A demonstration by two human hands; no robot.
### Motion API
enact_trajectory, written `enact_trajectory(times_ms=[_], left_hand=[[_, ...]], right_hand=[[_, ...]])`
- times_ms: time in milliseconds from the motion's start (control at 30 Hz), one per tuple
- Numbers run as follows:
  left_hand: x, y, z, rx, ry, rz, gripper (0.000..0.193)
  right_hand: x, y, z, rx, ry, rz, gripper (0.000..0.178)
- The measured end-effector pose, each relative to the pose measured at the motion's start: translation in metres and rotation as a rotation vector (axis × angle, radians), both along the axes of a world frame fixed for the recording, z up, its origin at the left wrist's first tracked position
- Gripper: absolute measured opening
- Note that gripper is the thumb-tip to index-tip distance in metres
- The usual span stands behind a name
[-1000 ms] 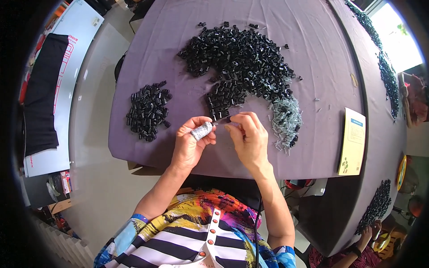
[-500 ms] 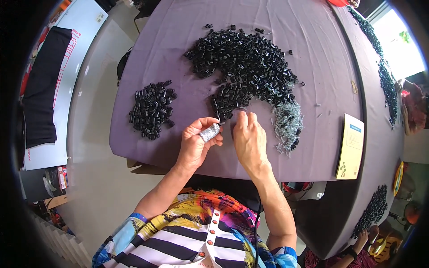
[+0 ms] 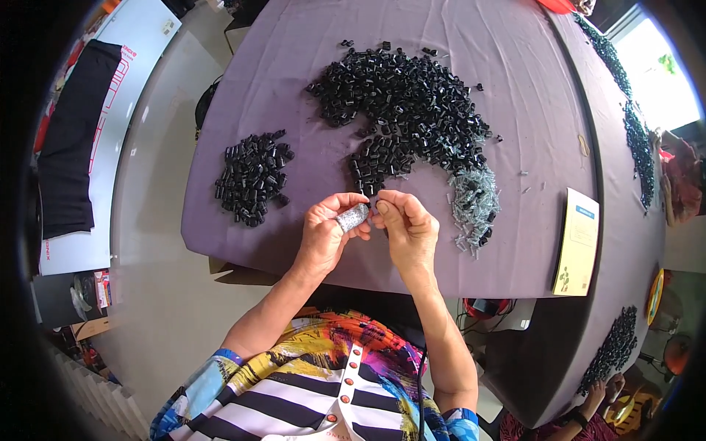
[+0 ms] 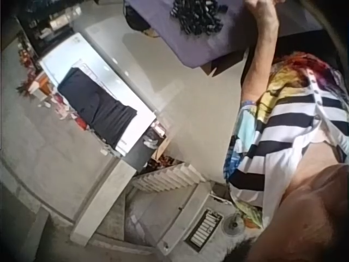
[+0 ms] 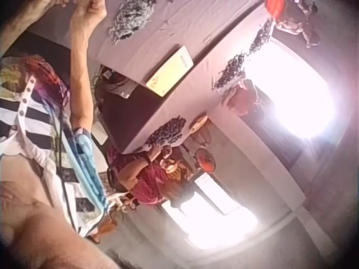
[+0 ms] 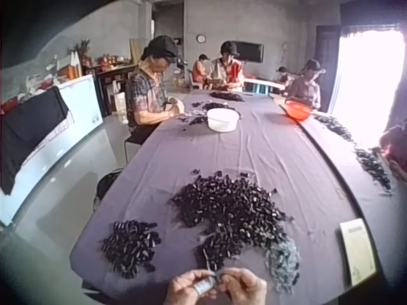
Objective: The person assembles small plastic clips and metal pins by inserting each pin into a clip by hand and placing the assembled pieces into a pile on the table.
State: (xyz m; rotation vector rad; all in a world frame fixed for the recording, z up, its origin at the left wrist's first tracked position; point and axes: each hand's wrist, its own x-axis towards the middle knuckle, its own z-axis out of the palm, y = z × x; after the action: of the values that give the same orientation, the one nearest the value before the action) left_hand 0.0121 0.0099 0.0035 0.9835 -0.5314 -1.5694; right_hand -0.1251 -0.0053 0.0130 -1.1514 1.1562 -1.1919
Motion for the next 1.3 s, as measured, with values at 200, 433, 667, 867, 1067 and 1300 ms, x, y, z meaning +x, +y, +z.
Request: enact_trajectory(times_ms=[200, 433, 667, 867, 1067, 1300], left_hand=[[-0.004, -0.001, -0.001, -0.024, -0.082, -0.026, 0.02], [-0.007, 0.001, 0.005, 0.013, -0.175, -0.016, 0.025], [-0.008, 0.0, 0.009, 0.043, -0.138, 0.006, 0.014], [-0.013, 0.0, 0.006, 0.027, -0.144, 0.047, 0.013], [-0.013, 0.005, 0.001, -0.041, -0.314, -0.014, 0.026], [-0.015, 0.006, 0.007, -0.023, -0.191, 0.032, 0.029]], right_hand=[[0.0, -0.001, -0.005, -0.147, 0.15, 0.002, 0.01], [0.0, 0.0, -0.004, -0.149, 0.203, 0.014, 0.007], [0.004, 0.004, -0.005, -0.058, 0.041, -0.009, 0.006], [0.015, 0.006, -0.008, -0.155, 0.074, -0.12, 0.003], [0.015, 0.009, 0.0, 0.092, -0.033, -0.074, 0.003], [0.015, 0.011, -0.003, -0.488, 0.58, -0.096, 0.016]])
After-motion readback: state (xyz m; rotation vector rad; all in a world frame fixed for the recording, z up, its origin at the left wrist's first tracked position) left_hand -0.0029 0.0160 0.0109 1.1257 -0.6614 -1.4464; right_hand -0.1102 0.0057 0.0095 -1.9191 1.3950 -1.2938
